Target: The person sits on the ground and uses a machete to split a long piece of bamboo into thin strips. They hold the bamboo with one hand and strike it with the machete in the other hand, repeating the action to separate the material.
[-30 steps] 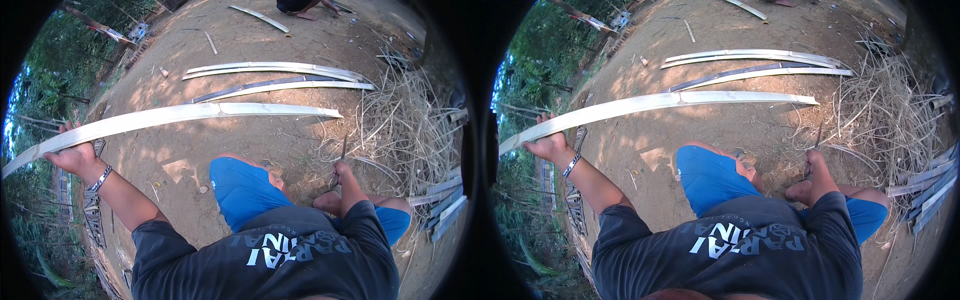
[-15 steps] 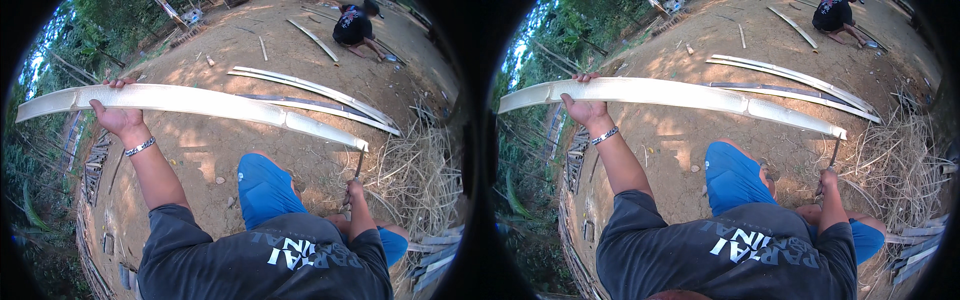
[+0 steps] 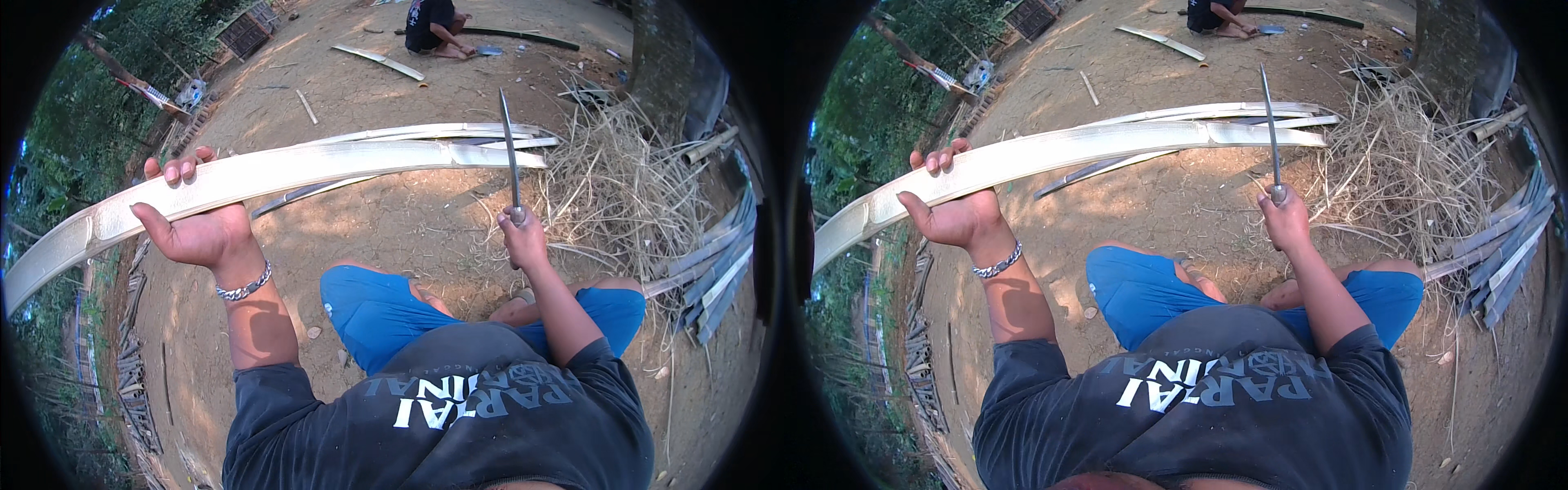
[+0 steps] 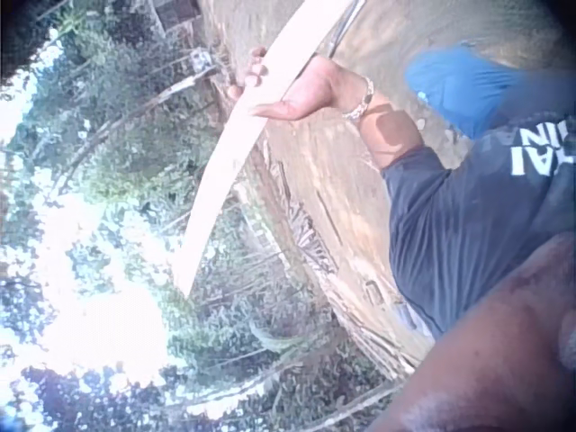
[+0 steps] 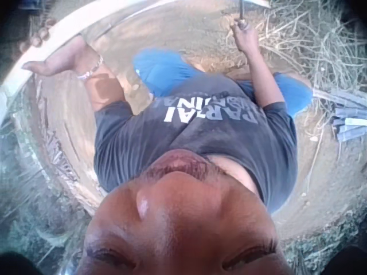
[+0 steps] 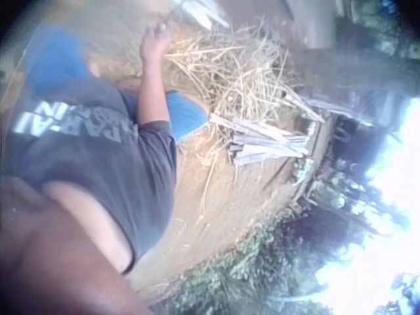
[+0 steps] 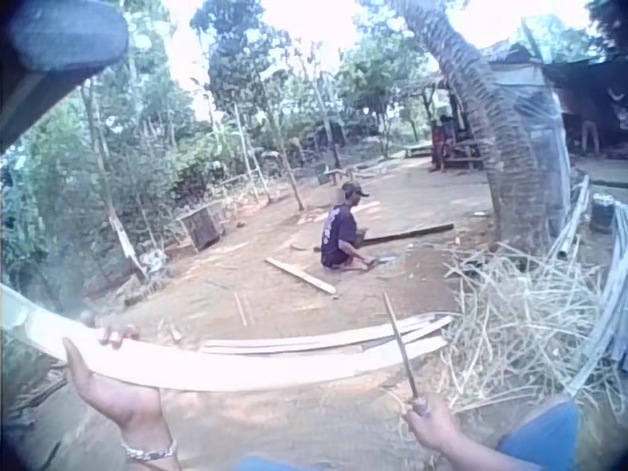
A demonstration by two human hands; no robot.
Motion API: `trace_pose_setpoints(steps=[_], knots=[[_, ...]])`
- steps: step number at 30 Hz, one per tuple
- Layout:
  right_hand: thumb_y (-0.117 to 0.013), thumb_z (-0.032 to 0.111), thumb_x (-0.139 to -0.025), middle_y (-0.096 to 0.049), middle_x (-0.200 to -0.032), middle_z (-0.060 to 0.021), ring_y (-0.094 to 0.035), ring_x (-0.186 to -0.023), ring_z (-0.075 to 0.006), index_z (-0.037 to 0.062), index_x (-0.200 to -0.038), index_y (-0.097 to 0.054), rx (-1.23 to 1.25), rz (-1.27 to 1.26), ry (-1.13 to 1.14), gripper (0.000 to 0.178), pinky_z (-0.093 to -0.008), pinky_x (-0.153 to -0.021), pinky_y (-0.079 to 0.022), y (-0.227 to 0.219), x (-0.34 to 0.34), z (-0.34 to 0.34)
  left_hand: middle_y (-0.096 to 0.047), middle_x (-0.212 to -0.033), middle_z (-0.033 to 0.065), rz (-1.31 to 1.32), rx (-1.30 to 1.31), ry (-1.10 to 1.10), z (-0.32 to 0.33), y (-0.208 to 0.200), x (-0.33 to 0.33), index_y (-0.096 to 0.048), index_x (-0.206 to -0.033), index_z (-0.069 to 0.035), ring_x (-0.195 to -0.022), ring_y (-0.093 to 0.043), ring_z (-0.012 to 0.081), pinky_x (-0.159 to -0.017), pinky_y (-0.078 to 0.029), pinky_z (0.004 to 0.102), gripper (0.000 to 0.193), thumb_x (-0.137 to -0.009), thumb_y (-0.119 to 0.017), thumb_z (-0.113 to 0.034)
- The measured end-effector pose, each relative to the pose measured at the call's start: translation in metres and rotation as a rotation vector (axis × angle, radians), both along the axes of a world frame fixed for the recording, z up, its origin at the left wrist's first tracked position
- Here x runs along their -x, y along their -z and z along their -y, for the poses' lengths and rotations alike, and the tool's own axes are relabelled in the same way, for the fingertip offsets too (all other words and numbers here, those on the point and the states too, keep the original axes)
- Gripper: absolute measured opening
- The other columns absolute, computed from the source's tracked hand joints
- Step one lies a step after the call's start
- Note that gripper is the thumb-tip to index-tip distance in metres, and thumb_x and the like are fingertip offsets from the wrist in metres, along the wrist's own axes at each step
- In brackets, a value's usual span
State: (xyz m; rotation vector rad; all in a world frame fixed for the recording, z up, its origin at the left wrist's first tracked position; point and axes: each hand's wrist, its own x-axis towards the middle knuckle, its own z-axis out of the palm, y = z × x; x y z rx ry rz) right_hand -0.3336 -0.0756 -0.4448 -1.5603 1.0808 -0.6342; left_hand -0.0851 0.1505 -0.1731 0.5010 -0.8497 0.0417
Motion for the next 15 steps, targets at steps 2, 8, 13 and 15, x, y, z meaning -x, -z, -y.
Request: trace_pose_setpoints(steps=[2, 8, 13, 15], knots=[[-0.066, 0.024, -0.087, -0.064, -0.075, -0.0103, -0.064, -0.067, -0.0222, 0.0029, -0.106, -0.059, 0.143, 0.025, -0.039, 0.029, -0.0365, -0.062, -0.049, -0.003, 0.021, 0.003, -0.05, -0.083, 0.0043, 0.051, 0.023, 0.121, 0.007, 0.012, 0.008, -0.053, -0.103, -0.009, -0.084, -0.051, 0.0207, -0.097, -0.037, 0.0454, 0.04, -0.088, -0.059, -0.045], [-0.064, 0.023, -0.085, -0.065, -0.084, -0.0211, -0.064, -0.085, -0.0395, 0.0035, -0.104, -0.058, 0.276, -0.172, -0.187, 0.028, -0.0466, -0.075, -0.05, -0.062, 0.043, -0.026, -0.043, -0.078, 0.0023, 0.177, 0.033, 0.224, 0.002, 0.022, 0.052, -0.05, -0.092, -0.01, -0.067, -0.042, 0.0147, -0.066, -0.035, 0.0306, 0.037, -0.073, -0.07, -0.034], [-0.061, 0.02, -0.084, -0.065, -0.083, -0.022, -0.063, -0.084, -0.0413, 0.0045, -0.099, -0.056, 0.434, -0.092, -0.595, 0.022, -0.0489, -0.074, -0.05, -0.138, 0.02, -0.093, -0.038, -0.078, 0.0015, 0.322, 0.065, 0.16, -0.01, 0.037, 0.085, -0.047, -0.095, -0.007, -0.064, -0.038, 0.0119, -0.061, -0.028, 0.0295, 0.034, -0.076, -0.066, -0.028], [-0.066, 0.02, -0.082, -0.064, -0.082, -0.0204, -0.063, -0.083, -0.0416, 0.004, -0.102, -0.056, 0.464, -0.097, -0.713, 0.028, -0.0492, -0.071, -0.05, -0.152, 0.018, -0.108, -0.037, -0.078, 0.0021, 0.31, 0.057, 0.16, -0.02, 0.042, 0.091, -0.046, -0.095, -0.007, -0.064, -0.036, 0.0122, -0.06, -0.027, 0.0298, 0.032, -0.075, -0.065, -0.024]])
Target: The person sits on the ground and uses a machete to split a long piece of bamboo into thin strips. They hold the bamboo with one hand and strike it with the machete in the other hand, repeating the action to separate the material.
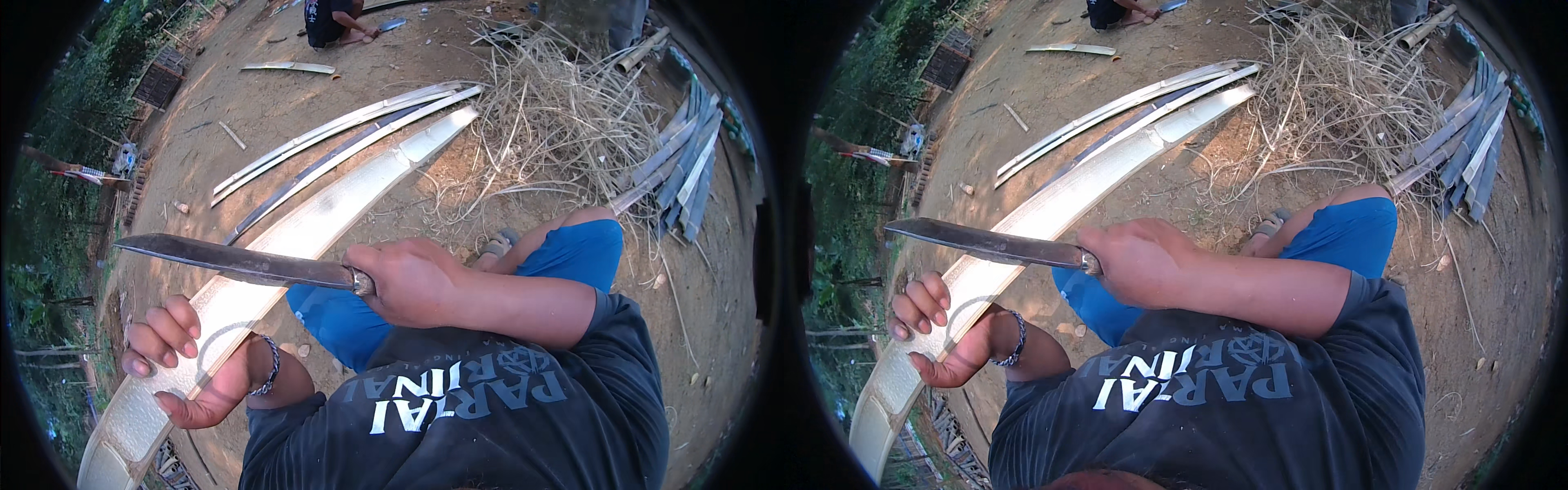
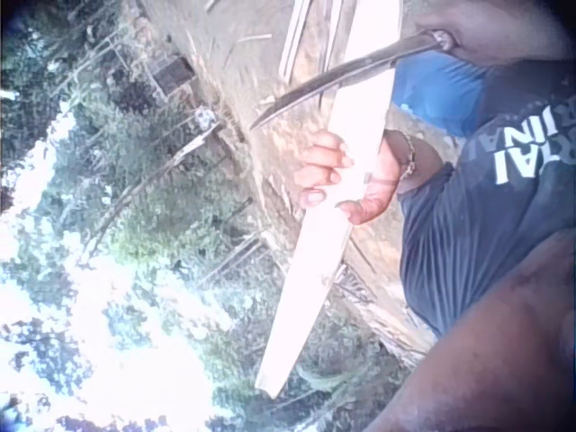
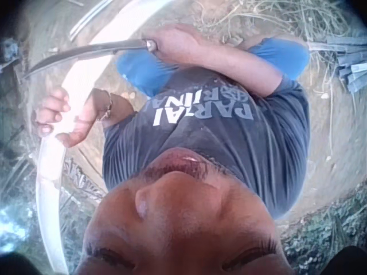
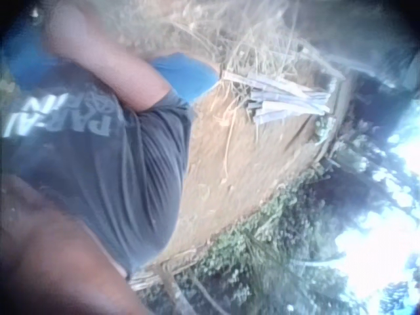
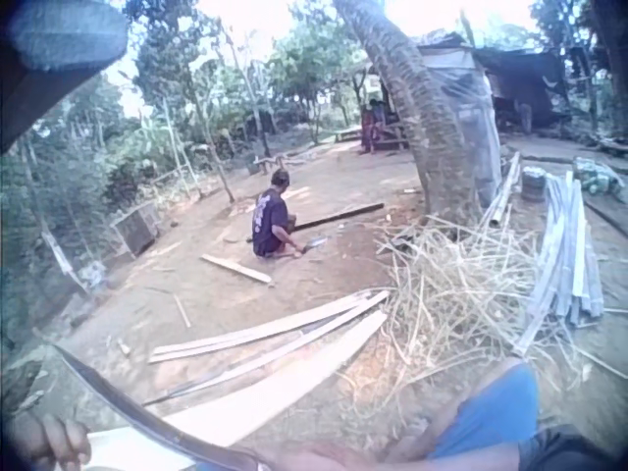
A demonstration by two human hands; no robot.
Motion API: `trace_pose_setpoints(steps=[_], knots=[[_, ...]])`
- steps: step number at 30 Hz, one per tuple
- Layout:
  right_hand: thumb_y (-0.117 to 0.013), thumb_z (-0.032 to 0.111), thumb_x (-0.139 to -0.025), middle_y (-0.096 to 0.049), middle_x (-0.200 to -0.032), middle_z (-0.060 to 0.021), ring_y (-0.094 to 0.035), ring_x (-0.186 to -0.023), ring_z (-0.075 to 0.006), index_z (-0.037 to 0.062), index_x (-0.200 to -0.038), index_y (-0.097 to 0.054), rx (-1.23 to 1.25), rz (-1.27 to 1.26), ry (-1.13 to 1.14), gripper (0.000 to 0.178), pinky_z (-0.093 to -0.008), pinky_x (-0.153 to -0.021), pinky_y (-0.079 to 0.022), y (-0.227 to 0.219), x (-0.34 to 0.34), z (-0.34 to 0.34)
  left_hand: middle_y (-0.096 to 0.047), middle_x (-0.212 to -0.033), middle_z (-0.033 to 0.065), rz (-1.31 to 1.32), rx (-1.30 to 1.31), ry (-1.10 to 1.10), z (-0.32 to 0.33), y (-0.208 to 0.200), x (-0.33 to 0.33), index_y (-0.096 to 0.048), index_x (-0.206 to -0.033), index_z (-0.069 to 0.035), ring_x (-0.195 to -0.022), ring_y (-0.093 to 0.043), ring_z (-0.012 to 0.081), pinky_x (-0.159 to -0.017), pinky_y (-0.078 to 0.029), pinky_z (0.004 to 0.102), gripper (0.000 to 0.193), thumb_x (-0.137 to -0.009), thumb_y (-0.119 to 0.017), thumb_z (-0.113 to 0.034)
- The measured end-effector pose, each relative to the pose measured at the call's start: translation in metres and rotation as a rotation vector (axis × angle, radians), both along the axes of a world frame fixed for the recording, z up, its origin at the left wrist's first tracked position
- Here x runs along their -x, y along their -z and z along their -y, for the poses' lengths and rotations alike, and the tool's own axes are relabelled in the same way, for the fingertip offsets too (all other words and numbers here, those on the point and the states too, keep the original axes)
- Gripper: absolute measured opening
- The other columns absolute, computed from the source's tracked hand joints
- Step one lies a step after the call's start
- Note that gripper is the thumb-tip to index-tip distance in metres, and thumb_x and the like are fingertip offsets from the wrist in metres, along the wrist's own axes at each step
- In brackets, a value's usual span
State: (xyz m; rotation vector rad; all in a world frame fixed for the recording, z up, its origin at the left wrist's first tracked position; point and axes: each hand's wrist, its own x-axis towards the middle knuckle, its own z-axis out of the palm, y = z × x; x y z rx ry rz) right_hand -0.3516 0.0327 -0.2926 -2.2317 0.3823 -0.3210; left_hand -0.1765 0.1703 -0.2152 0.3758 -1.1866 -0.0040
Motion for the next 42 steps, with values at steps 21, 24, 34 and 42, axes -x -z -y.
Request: trace_pose_setpoints(steps=[21, 24, 34, 42], knots=[[-0.061, 0.017, -0.081, -0.065, -0.083, -0.0178, -0.065, -0.081, -0.0377, 0.0089, -0.098, -0.06, 0.105, -0.148, 0.073, 0.019, -0.0482, -0.072, -0.05, 0.075, 0.011, 0.034, -0.036, -0.078, 0.0007, -0.111, 0.008, -0.213, -0.023, 0.029, 0.022, -0.043, -0.093, -0.011, -0.063, -0.038, 0.0125, -0.065, -0.03, 0.0298, 0.033, -0.07, -0.063, -0.022], [-0.06, 0.016, -0.082, -0.065, -0.086, -0.0207, -0.065, -0.083, -0.0389, 0.0057, -0.098, -0.06, 0.059, -0.27, 0.244, 0.019, -0.0481, -0.074, -0.051, 0.144, 0.026, 0.078, -0.036, -0.078, 0.0005, -0.123, -0.04, -0.188, -0.024, 0.028, 0.027, -0.043, -0.093, -0.011, -0.063, -0.038, 0.0121, -0.065, -0.03, 0.0294, 0.032, -0.07, -0.063, -0.022], [-0.058, 0.014, -0.082, -0.067, -0.09, -0.0221, -0.065, -0.088, -0.0382, 0.0007, -0.1, -0.06, 0.023, -0.366, 0.334, 0.023, -0.0469, -0.08, -0.051, 0.171, 0.023, 0.122, -0.037, -0.078, 0.0007, -0.153, -0.025, -0.172, -0.026, 0.03, 0.013, -0.042, -0.093, -0.011, -0.065, -0.038, 0.0122, -0.065, -0.03, 0.0292, 0.033, -0.069, -0.063, -0.021], [-0.059, 0.015, -0.081, -0.066, -0.091, -0.0225, -0.064, -0.092, -0.0392, 0.0007, -0.1, -0.06, -0.018, -0.258, 0.169, 0.024, -0.0469, -0.081, -0.05, 0.105, -0.005, 0.093, -0.034, -0.066, 0.0032, -0.215, -0.032, -0.21, -0.098, -0.093, -0.055, -0.039, -0.078, -0.007, -0.054, -0.032, 0.014, -0.055, -0.028, 0.0286, 0.03, -0.058, -0.058, -0.018]])
